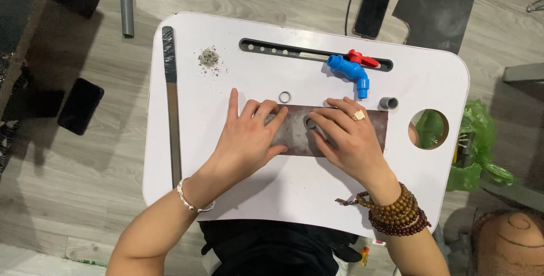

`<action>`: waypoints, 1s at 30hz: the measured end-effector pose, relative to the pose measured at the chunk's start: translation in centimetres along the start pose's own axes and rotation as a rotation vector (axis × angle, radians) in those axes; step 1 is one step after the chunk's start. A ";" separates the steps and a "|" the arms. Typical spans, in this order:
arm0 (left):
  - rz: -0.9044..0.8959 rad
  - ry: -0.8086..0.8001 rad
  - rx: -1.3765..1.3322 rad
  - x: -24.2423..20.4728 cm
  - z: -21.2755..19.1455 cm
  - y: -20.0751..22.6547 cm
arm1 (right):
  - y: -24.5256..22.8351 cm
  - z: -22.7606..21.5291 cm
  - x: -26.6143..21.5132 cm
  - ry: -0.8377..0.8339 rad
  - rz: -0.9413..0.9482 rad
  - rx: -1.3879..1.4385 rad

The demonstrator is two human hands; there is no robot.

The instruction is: Sanding a small metal ring on a piece of sandpaper and using a metal rod to clear debris or adjust the ring.

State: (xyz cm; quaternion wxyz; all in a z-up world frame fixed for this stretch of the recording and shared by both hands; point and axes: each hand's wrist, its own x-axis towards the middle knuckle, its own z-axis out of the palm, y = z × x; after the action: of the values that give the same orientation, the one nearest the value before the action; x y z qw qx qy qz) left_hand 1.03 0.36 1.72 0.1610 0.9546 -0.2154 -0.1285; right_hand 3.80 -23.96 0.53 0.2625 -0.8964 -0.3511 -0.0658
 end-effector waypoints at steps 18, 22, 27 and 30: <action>0.002 0.018 0.022 -0.2 0.4 -0.3 | -0.7 0.4 -0.1 -0.019 0.008 -0.040; -0.005 0.016 0.026 -0.2 0.4 -0.3 | -0.9 0.8 -0.1 -0.034 -0.003 -0.036; -0.018 -0.037 0.048 -0.1 0.2 -0.1 | -1.2 1.7 -0.2 -0.025 -0.022 -0.039; -0.018 -0.048 0.047 -0.1 0.2 -0.2 | -1.8 1.7 0.2 -0.018 -0.034 -0.047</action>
State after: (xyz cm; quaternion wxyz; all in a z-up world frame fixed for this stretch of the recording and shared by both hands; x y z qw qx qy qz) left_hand 0.93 0.49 1.50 0.1324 0.9567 -0.2132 -0.1476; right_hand 2.68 -21.85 -0.10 0.2372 -0.8968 -0.3667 -0.0704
